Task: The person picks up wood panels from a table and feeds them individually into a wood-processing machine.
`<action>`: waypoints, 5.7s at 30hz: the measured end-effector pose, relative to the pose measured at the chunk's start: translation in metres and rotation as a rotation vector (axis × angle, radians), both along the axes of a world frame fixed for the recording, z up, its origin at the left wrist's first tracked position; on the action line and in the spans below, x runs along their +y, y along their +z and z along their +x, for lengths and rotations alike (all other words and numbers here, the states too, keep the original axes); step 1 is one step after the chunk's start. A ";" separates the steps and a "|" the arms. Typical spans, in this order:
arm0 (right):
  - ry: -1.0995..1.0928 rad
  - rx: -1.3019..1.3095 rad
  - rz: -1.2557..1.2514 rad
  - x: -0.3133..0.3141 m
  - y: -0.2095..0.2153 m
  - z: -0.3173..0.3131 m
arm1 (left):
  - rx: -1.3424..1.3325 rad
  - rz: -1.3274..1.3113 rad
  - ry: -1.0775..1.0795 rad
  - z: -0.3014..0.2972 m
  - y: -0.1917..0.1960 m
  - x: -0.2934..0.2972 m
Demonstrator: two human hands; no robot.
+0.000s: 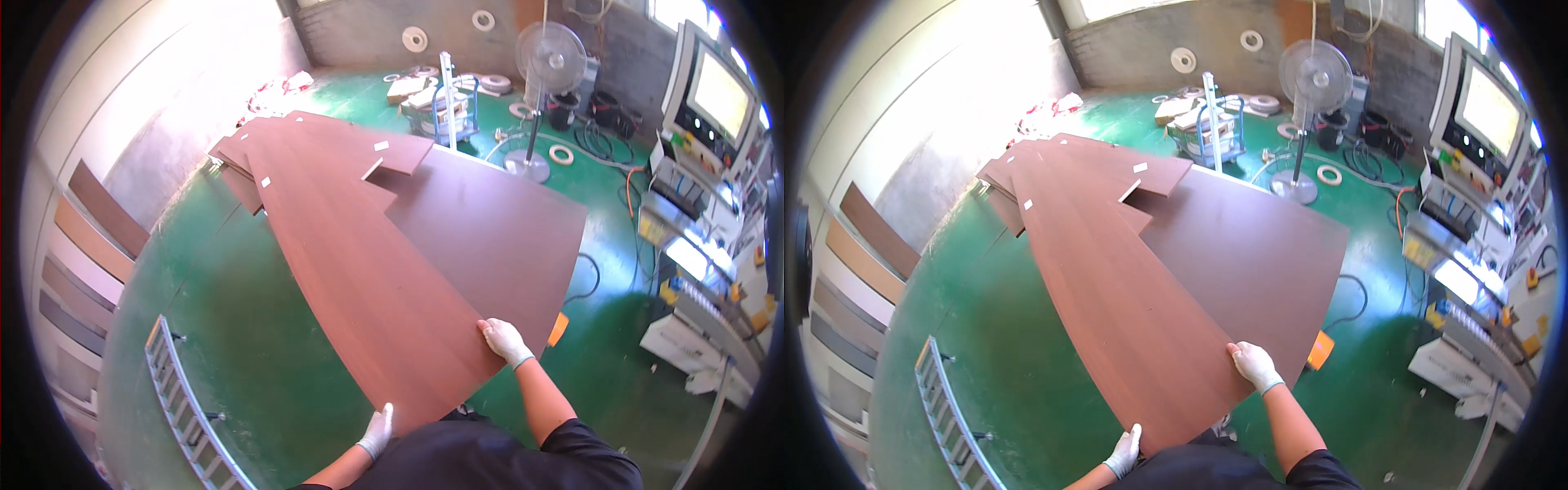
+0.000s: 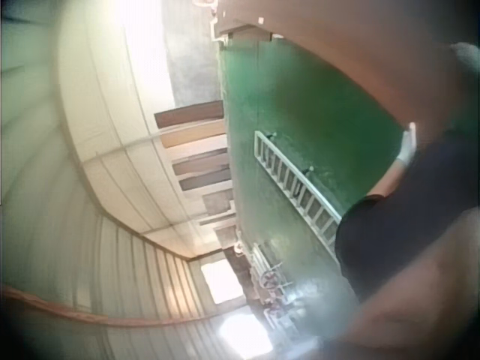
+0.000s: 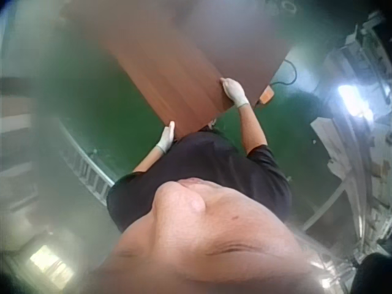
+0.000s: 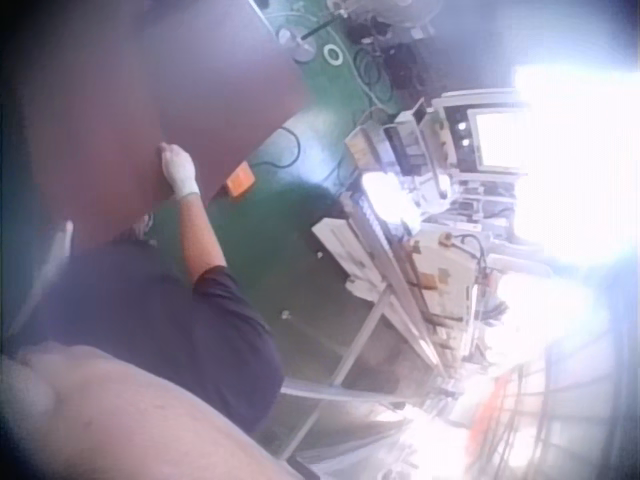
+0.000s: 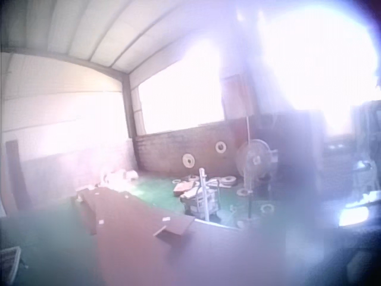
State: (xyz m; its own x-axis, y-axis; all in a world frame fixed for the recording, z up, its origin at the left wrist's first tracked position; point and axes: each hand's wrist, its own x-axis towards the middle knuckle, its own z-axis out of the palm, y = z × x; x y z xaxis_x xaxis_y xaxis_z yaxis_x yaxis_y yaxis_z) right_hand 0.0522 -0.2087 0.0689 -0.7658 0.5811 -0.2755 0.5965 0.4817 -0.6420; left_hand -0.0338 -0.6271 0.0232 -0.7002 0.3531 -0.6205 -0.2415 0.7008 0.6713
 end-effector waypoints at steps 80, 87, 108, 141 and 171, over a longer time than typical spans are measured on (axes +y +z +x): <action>-1.276 0.892 -1.294 -0.508 -0.031 -0.874 | 0.089 0.022 -0.344 -1.270 0.042 -0.192; -1.102 0.721 -1.233 -0.542 -0.029 -0.866 | 0.247 0.129 -0.948 -1.182 0.034 0.035; -1.749 1.414 -1.243 -0.543 -0.039 -0.656 | 0.647 0.150 -1.551 -0.908 0.182 0.093; -1.978 1.806 -0.985 -0.312 -0.003 -0.132 | 1.287 0.372 -1.708 -0.324 0.236 0.370; -1.804 1.805 -1.086 0.011 0.000 0.437 | 1.276 0.351 -1.542 0.136 0.179 0.641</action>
State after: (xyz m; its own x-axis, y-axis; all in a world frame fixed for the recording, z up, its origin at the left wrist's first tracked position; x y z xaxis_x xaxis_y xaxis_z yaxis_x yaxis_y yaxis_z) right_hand 0.4891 -0.1975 0.0689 0.1368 0.6767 -0.7234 -0.9708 -0.0537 -0.2338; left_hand 0.1019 0.0136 0.2026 0.3453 0.9334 0.0975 0.9335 -0.3523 0.0668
